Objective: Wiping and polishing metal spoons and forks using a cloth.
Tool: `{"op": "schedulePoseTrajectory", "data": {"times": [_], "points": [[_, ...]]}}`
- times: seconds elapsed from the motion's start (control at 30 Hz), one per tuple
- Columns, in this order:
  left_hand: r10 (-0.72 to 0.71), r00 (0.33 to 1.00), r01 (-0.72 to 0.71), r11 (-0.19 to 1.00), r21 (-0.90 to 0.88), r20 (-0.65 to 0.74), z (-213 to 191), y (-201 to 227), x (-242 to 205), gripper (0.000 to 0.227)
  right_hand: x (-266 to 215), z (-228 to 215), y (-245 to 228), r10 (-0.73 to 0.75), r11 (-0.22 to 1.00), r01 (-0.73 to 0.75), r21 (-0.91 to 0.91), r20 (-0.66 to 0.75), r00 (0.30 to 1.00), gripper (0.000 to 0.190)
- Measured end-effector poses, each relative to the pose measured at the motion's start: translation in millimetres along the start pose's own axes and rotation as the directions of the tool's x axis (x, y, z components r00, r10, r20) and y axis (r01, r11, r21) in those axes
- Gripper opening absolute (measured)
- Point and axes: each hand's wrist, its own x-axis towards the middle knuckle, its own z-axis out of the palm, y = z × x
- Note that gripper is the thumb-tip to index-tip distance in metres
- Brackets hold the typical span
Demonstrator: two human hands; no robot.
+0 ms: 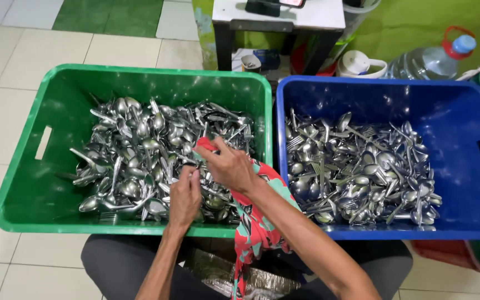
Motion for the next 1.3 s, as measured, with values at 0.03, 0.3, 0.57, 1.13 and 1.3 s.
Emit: {"op": "schedulePoseTrajectory", "data": {"times": [0.03,0.3,0.57,1.13,1.3], "points": [[-0.020,0.999,0.019,0.998,-0.063,-0.027,-2,2,3,0.022,-2,12,11,0.054,0.998,-0.054,-0.023,-0.021,0.998,0.026],[-0.044,0.984,0.073,0.984,0.164,-0.172,9,0,0,0.017,13,-27,7,0.704,0.459,-0.754,0.470,0.324,0.632,0.036],[0.110,0.988,-0.137,0.949,0.283,0.110,17,10,-1,0.046,-15,16,32,0.638,0.376,-0.768,0.518,0.457,0.620,0.004],[-0.246,0.939,0.325,0.415,-0.850,0.239,37,-18,88,0.050,6,-20,-4,0.410,0.790,-0.470,0.394,0.231,0.882,0.029],[-0.247,0.921,0.358,0.243,-0.901,0.300,30,18,85,0.061,1,-14,-15,0.115,0.980,-0.148,0.133,0.231,0.966,0.035]]}}
